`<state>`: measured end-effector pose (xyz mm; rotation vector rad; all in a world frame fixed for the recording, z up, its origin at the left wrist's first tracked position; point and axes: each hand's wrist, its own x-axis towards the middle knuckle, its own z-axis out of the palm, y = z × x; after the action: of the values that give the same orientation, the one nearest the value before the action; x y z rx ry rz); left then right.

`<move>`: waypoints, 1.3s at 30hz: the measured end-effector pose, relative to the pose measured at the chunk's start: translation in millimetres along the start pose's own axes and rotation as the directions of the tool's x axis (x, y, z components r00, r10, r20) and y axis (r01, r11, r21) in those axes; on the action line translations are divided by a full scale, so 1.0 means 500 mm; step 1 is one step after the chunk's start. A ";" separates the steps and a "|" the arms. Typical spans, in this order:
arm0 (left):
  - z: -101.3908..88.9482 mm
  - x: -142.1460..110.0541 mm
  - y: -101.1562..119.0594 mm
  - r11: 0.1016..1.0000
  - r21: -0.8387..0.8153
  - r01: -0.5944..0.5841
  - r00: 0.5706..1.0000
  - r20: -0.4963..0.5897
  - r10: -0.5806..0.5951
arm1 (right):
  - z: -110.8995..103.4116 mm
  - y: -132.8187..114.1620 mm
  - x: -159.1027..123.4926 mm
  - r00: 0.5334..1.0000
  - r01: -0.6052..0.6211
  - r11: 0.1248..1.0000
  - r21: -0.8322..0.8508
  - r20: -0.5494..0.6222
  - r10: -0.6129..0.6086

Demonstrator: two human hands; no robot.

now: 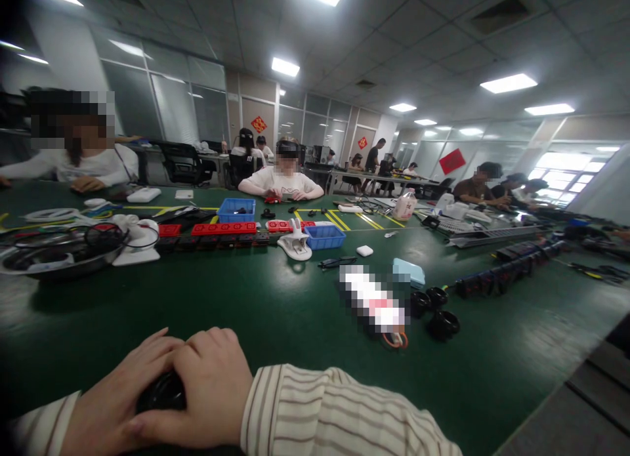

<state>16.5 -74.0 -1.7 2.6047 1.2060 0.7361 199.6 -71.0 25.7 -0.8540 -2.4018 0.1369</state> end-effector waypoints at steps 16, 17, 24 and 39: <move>0.000 0.008 -0.028 0.985 -0.014 -0.172 0.978 0.115 0.172 | -0.029 0.017 0.006 0.847 0.505 0.857 0.097 0.136 -0.514; 0.005 0.001 -0.036 0.988 0.009 -0.156 0.984 0.084 0.154 | -0.029 0.013 0.002 0.876 0.468 0.879 0.092 0.084 -0.476; 0.012 -0.009 -0.034 0.994 0.023 -0.107 0.994 0.038 0.106 | -0.011 0.002 -0.005 0.974 0.049 0.979 0.198 -0.227 -0.002; -0.022 0.029 0.028 0.973 -0.230 0.004 0.976 0.212 0.046 | -0.007 0.005 0.002 0.928 0.363 0.926 0.100 0.046 -0.369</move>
<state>28.3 -72.7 18.3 2.4352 0.9699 0.5424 202.1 -68.6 28.3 -0.3523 -2.5468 0.1255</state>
